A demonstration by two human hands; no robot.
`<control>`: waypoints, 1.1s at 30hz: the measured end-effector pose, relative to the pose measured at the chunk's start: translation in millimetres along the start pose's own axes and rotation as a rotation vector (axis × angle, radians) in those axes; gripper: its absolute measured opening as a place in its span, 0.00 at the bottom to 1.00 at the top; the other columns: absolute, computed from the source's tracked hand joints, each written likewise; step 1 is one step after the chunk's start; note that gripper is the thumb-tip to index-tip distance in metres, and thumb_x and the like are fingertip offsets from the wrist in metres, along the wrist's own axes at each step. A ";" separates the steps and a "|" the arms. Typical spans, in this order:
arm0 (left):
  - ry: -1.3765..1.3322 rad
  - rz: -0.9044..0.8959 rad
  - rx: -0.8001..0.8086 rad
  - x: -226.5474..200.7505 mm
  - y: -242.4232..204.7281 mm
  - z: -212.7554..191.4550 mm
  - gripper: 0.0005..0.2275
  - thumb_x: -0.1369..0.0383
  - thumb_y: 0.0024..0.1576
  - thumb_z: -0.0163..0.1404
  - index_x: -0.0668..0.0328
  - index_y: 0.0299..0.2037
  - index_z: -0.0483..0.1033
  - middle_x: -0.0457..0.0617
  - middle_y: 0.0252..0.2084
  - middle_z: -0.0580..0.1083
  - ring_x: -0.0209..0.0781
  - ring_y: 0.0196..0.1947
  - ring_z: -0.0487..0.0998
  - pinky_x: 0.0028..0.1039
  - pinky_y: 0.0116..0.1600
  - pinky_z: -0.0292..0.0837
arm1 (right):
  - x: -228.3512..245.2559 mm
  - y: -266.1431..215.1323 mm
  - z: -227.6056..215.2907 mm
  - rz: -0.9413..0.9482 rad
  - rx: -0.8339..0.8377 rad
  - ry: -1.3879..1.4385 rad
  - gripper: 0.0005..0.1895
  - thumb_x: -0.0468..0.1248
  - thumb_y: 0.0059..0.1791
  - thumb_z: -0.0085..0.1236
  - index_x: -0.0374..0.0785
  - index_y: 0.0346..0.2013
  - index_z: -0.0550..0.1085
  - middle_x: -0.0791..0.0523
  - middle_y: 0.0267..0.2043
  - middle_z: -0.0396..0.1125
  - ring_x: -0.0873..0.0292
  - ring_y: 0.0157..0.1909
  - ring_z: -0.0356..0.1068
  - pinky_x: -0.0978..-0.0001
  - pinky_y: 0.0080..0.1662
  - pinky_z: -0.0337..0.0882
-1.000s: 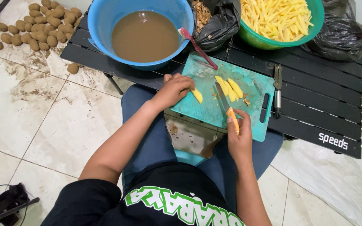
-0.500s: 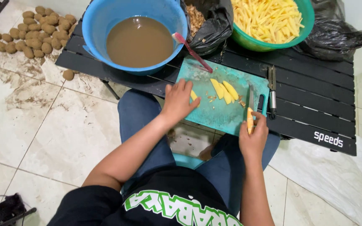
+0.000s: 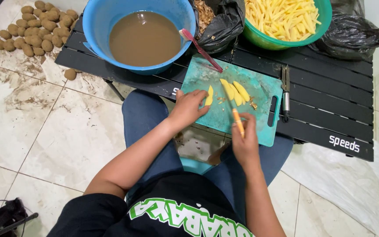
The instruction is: Cutting potato slices into thin strips and transferring them to a bowl
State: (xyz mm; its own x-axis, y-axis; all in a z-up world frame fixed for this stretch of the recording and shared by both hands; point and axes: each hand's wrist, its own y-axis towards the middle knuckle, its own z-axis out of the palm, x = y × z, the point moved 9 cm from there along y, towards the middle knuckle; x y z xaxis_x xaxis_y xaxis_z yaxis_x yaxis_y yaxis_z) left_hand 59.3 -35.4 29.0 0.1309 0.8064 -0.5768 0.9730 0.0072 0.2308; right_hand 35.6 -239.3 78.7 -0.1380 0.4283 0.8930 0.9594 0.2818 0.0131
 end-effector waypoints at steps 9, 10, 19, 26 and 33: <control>-0.028 0.008 -0.047 -1.1 -6.1 16.0 0.11 0.65 0.54 0.55 0.46 0.47 0.74 0.39 0.33 0.73 0.48 0.37 0.78 0.39 0.42 0.54 | -0.7 14.4 24.9 0.029 0.060 -0.162 0.14 0.40 0.57 0.44 0.45 0.57 0.62 0.52 0.27 0.67 0.48 0.29 0.69 0.54 0.37 0.67; -0.028 0.006 -0.045 -2.9 -7.7 13.8 0.11 0.65 0.54 0.55 0.46 0.47 0.74 0.39 0.33 0.73 0.48 0.37 0.78 0.39 0.42 0.54 | -1.1 14.8 24.1 0.031 0.061 -0.161 0.14 0.40 0.57 0.44 0.45 0.57 0.62 0.52 0.27 0.67 0.48 0.29 0.69 0.54 0.37 0.67; 0.066 0.034 -0.098 3.9 -4.6 -7.6 0.11 0.66 0.55 0.54 0.47 0.49 0.77 0.41 0.41 0.71 0.48 0.40 0.75 0.37 0.44 0.52 | -7.4 20.8 24.6 0.079 0.140 -0.144 0.15 0.38 0.52 0.42 0.42 0.52 0.56 0.43 0.33 0.67 0.35 0.37 0.71 0.42 0.44 0.67; 0.182 0.028 -0.287 14.1 -3.9 -19.7 0.09 0.67 0.55 0.50 0.40 0.44 0.77 0.37 0.42 0.70 0.43 0.41 0.70 0.34 0.44 0.51 | -1.2 8.1 16.9 0.025 0.088 -0.129 0.13 0.41 0.59 0.40 0.45 0.58 0.60 0.50 0.28 0.66 0.46 0.31 0.69 0.54 0.38 0.67; 0.181 -0.033 -0.262 27.5 11.7 -15.3 0.11 0.68 0.56 0.52 0.29 0.42 0.81 0.33 0.46 0.70 0.42 0.47 0.67 0.37 0.47 0.54 | -6.5 5.4 13.0 0.016 0.095 -0.218 0.14 0.40 0.58 0.45 0.49 0.58 0.66 0.48 0.30 0.73 0.40 0.34 0.72 0.49 0.39 0.69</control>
State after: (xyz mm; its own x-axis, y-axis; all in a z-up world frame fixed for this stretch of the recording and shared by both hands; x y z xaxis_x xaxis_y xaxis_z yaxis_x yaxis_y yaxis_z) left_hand 71.4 -4.1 27.8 0.0410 0.8950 -0.4441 0.8911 0.1683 0.4214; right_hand 38.5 -229.4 67.1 -0.1829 0.6059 0.7742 0.9357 0.3489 -0.0521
